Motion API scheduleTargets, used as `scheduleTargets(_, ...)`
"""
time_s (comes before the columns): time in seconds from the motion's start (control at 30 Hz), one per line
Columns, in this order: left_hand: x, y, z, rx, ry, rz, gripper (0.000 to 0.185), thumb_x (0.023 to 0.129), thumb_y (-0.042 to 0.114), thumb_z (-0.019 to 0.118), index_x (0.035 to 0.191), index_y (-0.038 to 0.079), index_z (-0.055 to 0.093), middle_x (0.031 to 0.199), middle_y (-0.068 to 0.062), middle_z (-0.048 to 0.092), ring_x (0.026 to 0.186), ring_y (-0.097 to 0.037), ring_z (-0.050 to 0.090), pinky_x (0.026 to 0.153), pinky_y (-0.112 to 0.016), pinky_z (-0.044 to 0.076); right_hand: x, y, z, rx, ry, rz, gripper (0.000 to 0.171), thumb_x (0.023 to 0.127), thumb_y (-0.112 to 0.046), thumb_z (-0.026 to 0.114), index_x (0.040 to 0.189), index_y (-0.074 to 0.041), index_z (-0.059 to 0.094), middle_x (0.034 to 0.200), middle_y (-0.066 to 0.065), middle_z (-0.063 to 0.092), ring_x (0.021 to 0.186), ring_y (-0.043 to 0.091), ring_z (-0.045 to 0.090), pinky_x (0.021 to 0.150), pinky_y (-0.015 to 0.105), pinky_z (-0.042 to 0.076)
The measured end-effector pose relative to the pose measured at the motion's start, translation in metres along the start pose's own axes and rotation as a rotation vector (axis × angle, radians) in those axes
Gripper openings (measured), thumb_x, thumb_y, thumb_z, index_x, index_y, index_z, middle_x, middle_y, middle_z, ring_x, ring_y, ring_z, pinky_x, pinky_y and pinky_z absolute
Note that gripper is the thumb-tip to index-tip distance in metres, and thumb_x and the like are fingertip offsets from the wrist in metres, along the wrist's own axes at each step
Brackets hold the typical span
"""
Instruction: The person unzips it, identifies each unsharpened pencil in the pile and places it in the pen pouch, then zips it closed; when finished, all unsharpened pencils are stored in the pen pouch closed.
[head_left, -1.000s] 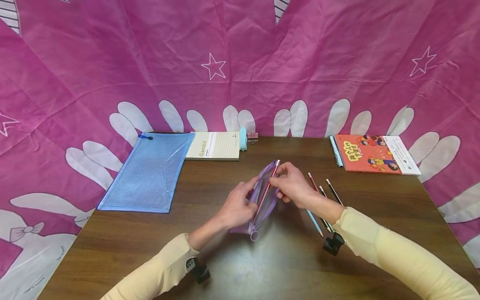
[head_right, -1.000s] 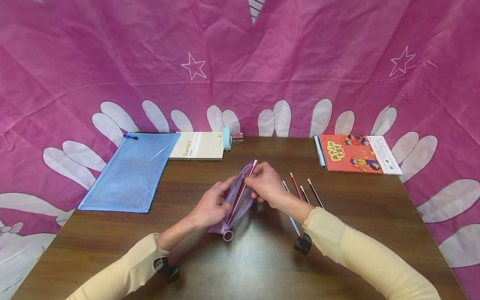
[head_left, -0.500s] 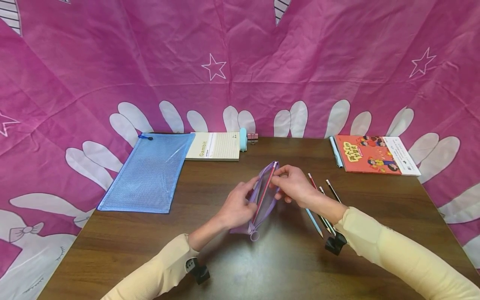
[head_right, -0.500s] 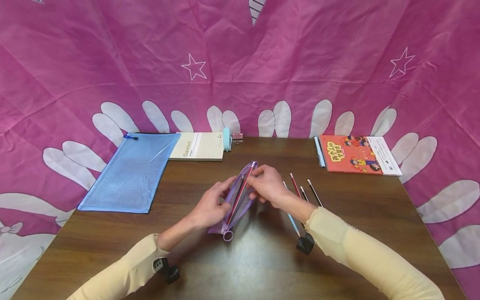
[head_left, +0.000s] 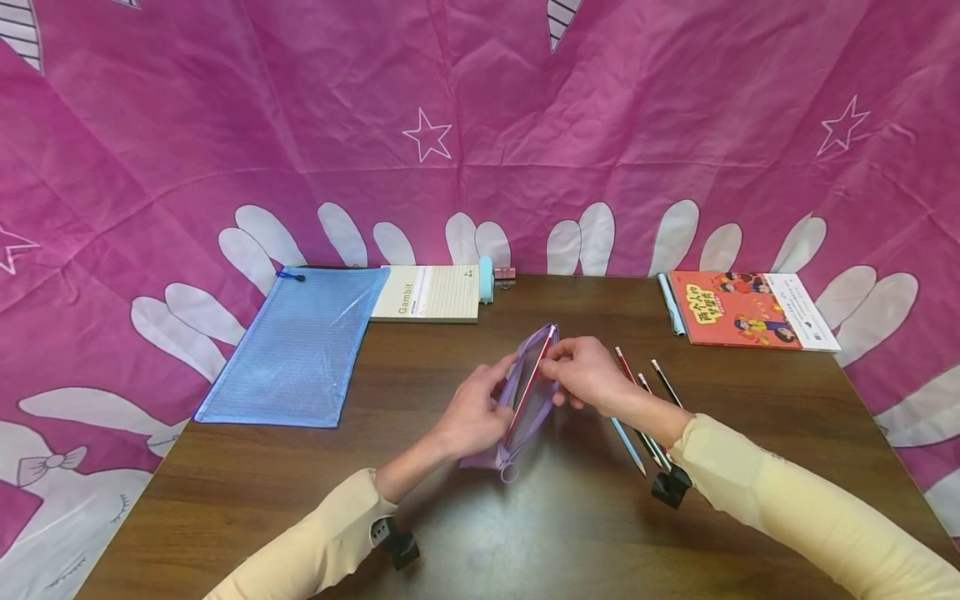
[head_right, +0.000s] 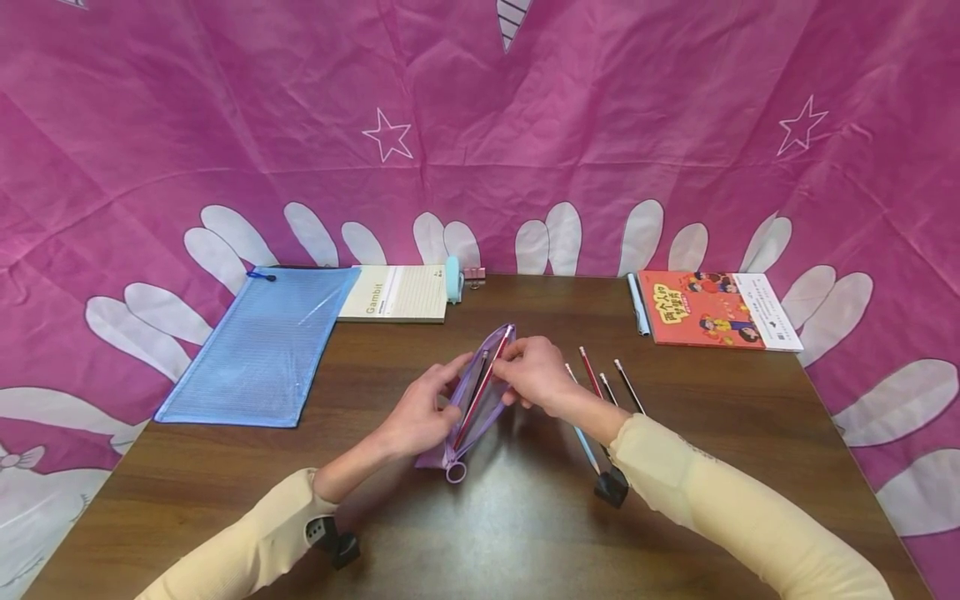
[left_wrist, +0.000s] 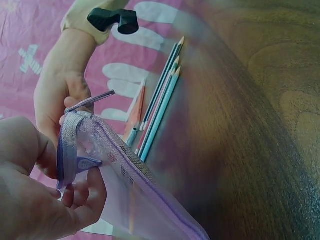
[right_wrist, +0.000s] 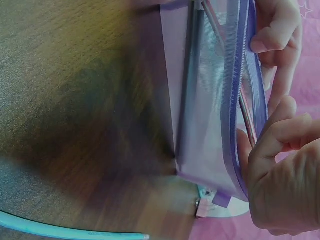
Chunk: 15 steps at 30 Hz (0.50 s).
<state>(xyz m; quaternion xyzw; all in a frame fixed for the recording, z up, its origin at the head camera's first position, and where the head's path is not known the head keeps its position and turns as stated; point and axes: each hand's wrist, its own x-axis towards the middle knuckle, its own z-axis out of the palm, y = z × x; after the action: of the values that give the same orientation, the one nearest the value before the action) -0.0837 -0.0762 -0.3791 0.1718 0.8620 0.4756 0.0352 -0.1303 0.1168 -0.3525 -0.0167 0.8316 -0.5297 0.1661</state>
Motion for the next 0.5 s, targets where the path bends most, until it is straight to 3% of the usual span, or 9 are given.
scheduleTargets(0.27, 0.0, 0.001, 0.0, 0.006, 0.007, 0.0, 0.079, 0.074, -0.006, 0.059, 0.151, 0.002, 0.042, 0.103, -0.009, 0.056, 0.088, -0.019, 0.059, 0.075, -0.034, 0.052, 0.0, -0.003, 0.0, -0.046, -0.031, -0.016, 0.019, 0.091, -0.006, 0.06, 0.1, 0.007, 0.07, 0.082, 0.021, 0.068, 0.043, 0.012, 0.056, 0.038, 0.022, 0.038)
scheduleTargets(0.5, 0.0, 0.0, -0.001, 0.005, 0.022, 0.004, 0.078, 0.074, -0.007, 0.059, 0.15, 0.0, 0.042, 0.102, -0.009, 0.057, 0.091, -0.02, 0.059, 0.076, -0.033, 0.052, -0.004, -0.002, -0.014, -0.086, -0.038, -0.064, 0.024, 0.096, -0.01, 0.058, 0.107, 0.009, 0.068, 0.085, 0.014, 0.072, 0.048, 0.016, 0.058, 0.04, 0.023, 0.04)
